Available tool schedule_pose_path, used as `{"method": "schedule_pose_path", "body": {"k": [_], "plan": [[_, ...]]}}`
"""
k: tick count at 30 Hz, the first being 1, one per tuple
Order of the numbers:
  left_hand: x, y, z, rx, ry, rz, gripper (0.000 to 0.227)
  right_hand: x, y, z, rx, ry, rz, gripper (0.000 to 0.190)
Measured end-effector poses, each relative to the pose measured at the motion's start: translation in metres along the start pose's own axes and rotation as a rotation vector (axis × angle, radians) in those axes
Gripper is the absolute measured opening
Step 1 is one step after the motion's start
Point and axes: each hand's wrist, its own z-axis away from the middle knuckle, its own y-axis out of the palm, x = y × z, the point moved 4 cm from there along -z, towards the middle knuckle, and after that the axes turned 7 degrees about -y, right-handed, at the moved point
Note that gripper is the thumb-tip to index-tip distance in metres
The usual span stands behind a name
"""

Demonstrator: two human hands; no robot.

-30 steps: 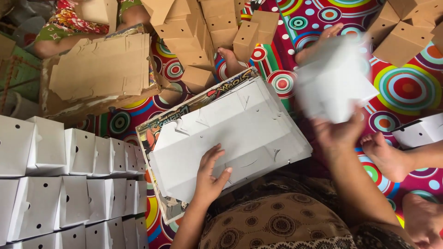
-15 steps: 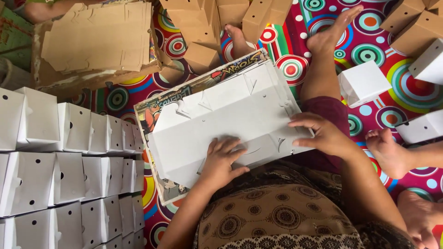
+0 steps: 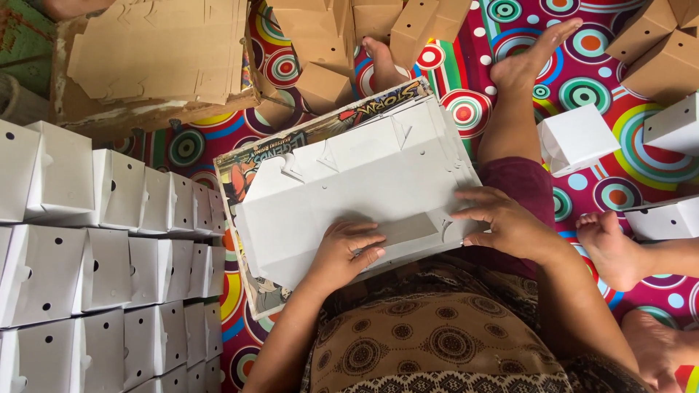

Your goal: Assembling small white cardboard boxes by folding and tucking flat cardboard sheets.

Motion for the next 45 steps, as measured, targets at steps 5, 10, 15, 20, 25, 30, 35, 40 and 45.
{"method": "schedule_pose_path", "body": {"k": [5,10,15,20,25,30,35,40,45], "plan": [[0.004,-0.002,-0.002,-0.061,-0.041,0.167,0.018,-0.011,0.000,0.000,0.027,0.023,-0.040,0.047],[0.048,0.009,0.001,-0.285,-0.317,0.289,0.020,-0.011,-0.005,0.003,-0.024,-0.036,-0.131,0.053],[0.040,-0.011,0.003,-0.466,-0.441,0.446,0.023,-0.003,-0.018,0.005,-0.059,-0.204,-0.163,0.065],[0.046,-0.004,0.001,-0.455,-0.450,0.493,0.025,-0.003,-0.003,-0.005,-0.331,-0.283,-0.160,0.035],[0.038,0.004,-0.003,-0.446,-0.462,0.490,0.029,0.009,0.013,-0.024,-0.593,-0.293,-0.035,0.011],[0.027,0.013,-0.005,-0.379,-0.403,0.485,0.033,0.063,0.014,-0.049,-0.624,-0.491,0.237,0.011],[0.022,0.012,-0.004,-0.308,-0.386,0.453,0.032,0.077,0.026,-0.064,-0.449,-0.513,0.279,0.016],[-0.026,-0.012,-0.006,-0.189,-0.196,0.186,0.024,0.090,0.028,-0.066,-0.413,-0.533,0.324,0.016],[-0.029,-0.012,-0.024,-0.246,-0.107,-0.048,0.011,0.092,0.033,-0.065,-0.574,-0.603,0.276,0.013]]}}
